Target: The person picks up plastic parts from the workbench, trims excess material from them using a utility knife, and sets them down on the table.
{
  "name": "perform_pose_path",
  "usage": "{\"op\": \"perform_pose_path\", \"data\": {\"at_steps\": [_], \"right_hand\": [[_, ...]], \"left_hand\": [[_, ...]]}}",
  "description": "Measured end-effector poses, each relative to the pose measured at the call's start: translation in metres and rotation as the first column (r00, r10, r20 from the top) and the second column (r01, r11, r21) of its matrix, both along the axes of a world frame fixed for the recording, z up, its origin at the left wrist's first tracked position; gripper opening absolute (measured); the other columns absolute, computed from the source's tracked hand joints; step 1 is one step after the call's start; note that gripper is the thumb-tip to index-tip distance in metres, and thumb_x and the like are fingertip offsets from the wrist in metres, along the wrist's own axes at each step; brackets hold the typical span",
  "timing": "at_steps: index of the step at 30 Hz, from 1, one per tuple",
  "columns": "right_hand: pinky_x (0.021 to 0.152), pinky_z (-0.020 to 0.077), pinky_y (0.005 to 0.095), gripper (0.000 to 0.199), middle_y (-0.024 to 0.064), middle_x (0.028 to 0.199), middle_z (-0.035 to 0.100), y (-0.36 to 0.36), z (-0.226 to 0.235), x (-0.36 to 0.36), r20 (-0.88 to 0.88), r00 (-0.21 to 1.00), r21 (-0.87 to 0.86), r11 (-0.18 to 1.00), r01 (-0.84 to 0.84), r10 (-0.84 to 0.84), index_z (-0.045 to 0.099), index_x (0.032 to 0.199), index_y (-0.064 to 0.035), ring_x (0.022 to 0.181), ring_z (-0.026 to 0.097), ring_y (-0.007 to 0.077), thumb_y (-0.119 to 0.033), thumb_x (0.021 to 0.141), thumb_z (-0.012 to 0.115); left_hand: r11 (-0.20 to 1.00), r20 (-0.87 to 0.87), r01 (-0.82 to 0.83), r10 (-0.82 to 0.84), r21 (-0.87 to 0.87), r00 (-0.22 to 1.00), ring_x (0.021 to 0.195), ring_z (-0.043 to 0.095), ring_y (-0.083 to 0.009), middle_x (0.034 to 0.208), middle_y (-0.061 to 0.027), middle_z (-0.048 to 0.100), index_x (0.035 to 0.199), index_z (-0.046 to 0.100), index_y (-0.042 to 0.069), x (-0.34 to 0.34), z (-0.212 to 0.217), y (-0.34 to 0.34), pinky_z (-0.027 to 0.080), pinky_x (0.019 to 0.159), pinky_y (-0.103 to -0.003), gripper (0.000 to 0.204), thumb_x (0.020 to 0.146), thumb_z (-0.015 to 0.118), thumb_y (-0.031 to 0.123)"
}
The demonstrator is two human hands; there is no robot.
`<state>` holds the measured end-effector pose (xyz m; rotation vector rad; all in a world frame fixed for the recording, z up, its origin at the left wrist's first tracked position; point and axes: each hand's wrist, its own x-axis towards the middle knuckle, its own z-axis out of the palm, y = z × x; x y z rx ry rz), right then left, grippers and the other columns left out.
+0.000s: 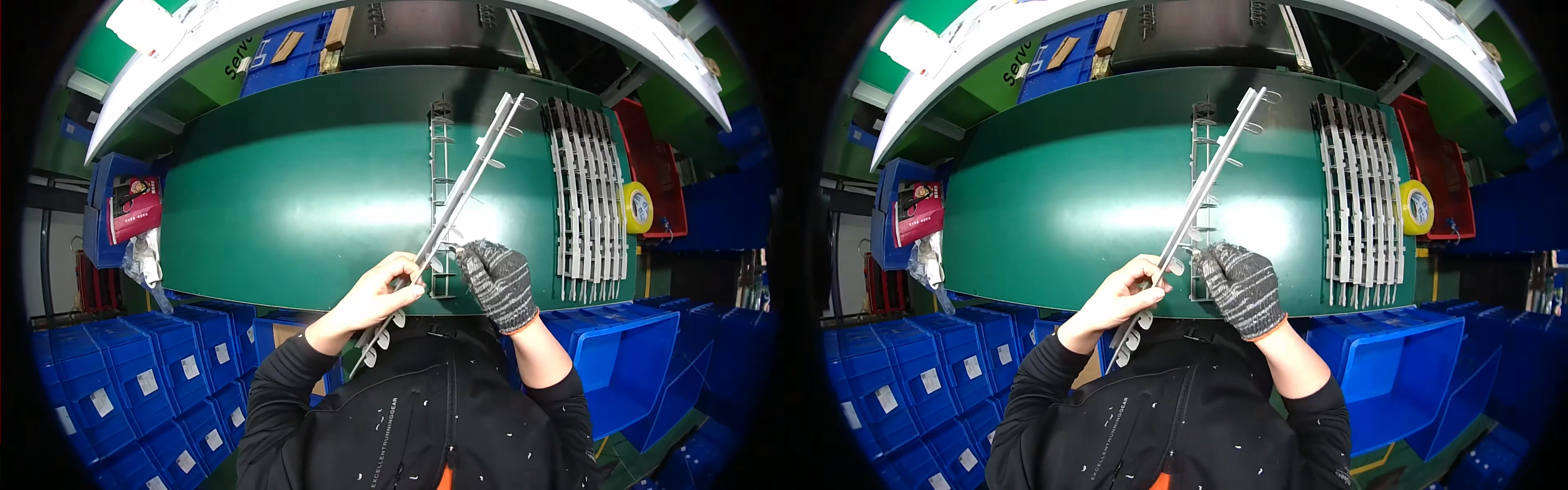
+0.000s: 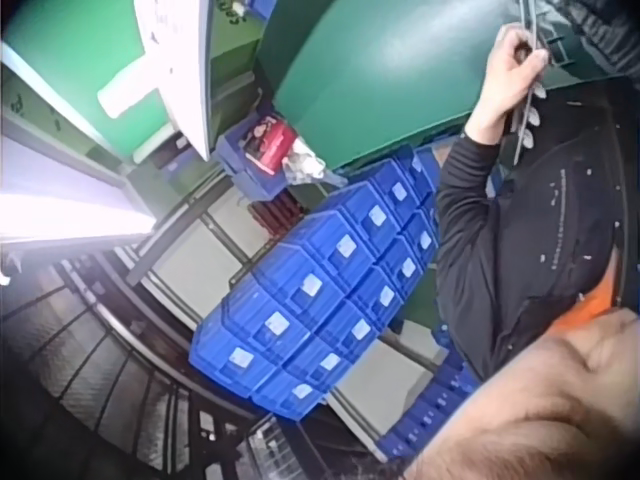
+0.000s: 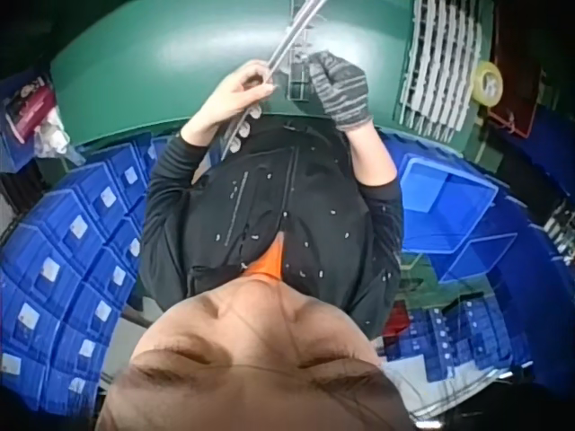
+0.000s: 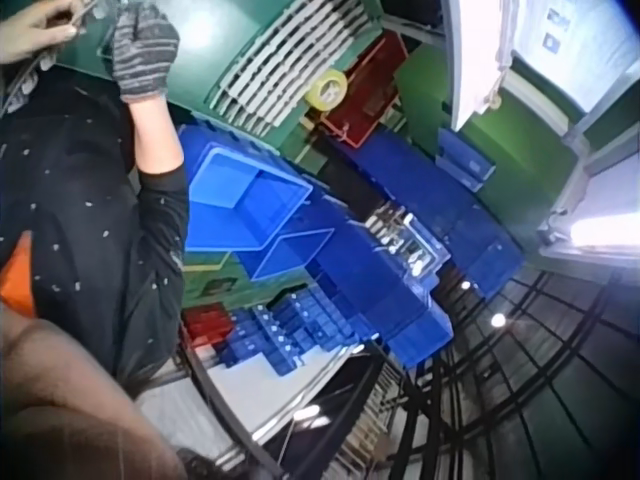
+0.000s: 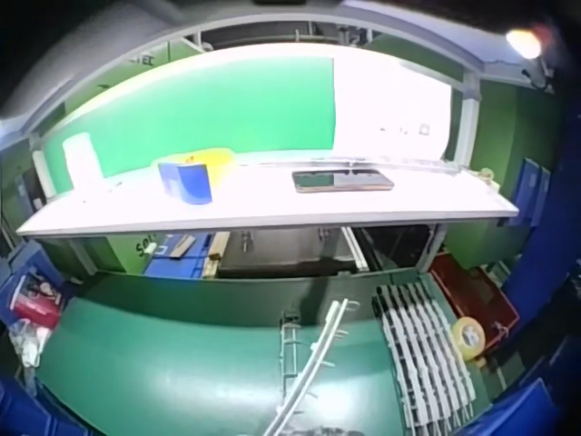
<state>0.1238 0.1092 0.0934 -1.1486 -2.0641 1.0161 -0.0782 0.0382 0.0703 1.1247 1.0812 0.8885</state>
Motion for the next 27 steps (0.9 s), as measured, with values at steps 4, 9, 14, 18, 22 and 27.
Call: {"op": "perform_pose_path", "data": {"at_steps": [4,9,14,18,22,27], "right_hand": [[0.058,0.0441,0.0396,0.015,0.0155,0.070,0.058,0.000,0.001,-0.003,0.066,0.998,0.078,0.997,0.017,-0.022,0.060,0.077,-0.0027,0.064,0.057,0.0316,-0.016,0.081,0.055],[0.060,0.0447,0.0401,0.015,0.0158,0.071,0.059,-0.013,-0.001,-0.008,0.093,0.986,0.046,0.989,-0.142,0.137,0.061,0.077,-0.0024,0.066,0.057,0.0322,-0.017,0.080,0.056],[0.057,0.0456,0.0300,0.015,0.0126,0.072,0.062,-0.017,0.003,-0.013,-0.178,0.970,-0.279,0.954,0.110,-0.163,0.062,0.089,0.0000,0.060,0.058,0.0188,-0.011,0.079,0.059],[0.052,0.0435,0.0283,0.013,0.0096,0.067,0.061,-0.015,-0.016,-0.025,-0.284,0.921,-0.302,0.937,0.177,-0.265,0.060,0.090,0.0007,0.056,0.054,0.0113,-0.008,0.080,0.058],[0.055,0.0433,0.0250,0.026,0.0055,0.079,0.063,-0.011,-0.022,-0.016,-0.414,0.836,-0.448,0.880,0.158,-0.361,0.056,0.107,0.0033,0.062,0.054,0.0089,-0.004,0.082,0.055],[0.051,0.0377,0.0167,0.020,0.0004,0.073,0.056,0.002,0.004,-0.003,-0.587,0.630,-0.694,0.717,-0.068,-0.508,0.055,0.102,0.0004,0.057,0.046,0.0033,-0.005,0.083,0.055]], "left_hand": [[0.984,-0.187,-0.005,0.039,0.176,0.982,0.085,0.048,-0.0114,0.103,-0.0071,0.046,0.085,0.053,0.005,0.003,0.007,0.002,0.042,0.064,-0.023,0.010,0.080,0.059,0.011],[0.995,-0.340,-0.083,0.094,0.047,0.936,0.086,0.052,-0.0149,0.109,-0.0085,0.047,0.085,0.054,0.005,0.006,0.021,0.001,0.043,0.073,-0.026,0.011,0.076,0.061,0.007],[0.951,-0.563,-0.064,0.231,0.301,0.794,0.088,0.055,-0.0229,0.108,-0.0115,0.047,0.087,0.055,0.005,0.014,0.012,-0.002,0.046,0.072,-0.031,0.015,0.074,0.063,0.009],[0.881,-0.675,0.043,0.328,0.471,0.661,0.097,0.054,-0.0302,0.113,-0.0146,0.047,0.095,0.056,0.006,0.030,0.011,0.003,0.046,0.080,-0.036,0.025,0.072,0.066,0.011],[0.861,-0.431,-0.103,0.349,0.498,0.832,0.108,0.049,-0.0274,0.128,-0.0170,0.038,0.118,0.048,0.007,0.007,0.011,-0.002,0.043,0.086,-0.037,0.046,0.073,0.061,0.009],[0.962,-0.245,-0.081,0.147,0.261,0.958,0.096,0.054,-0.0210,0.100,-0.0123,0.059,0.095,0.060,0.000,-0.022,-0.015,-0.006,0.042,0.081,-0.028,0.020,0.085,0.052,0.016]]}}
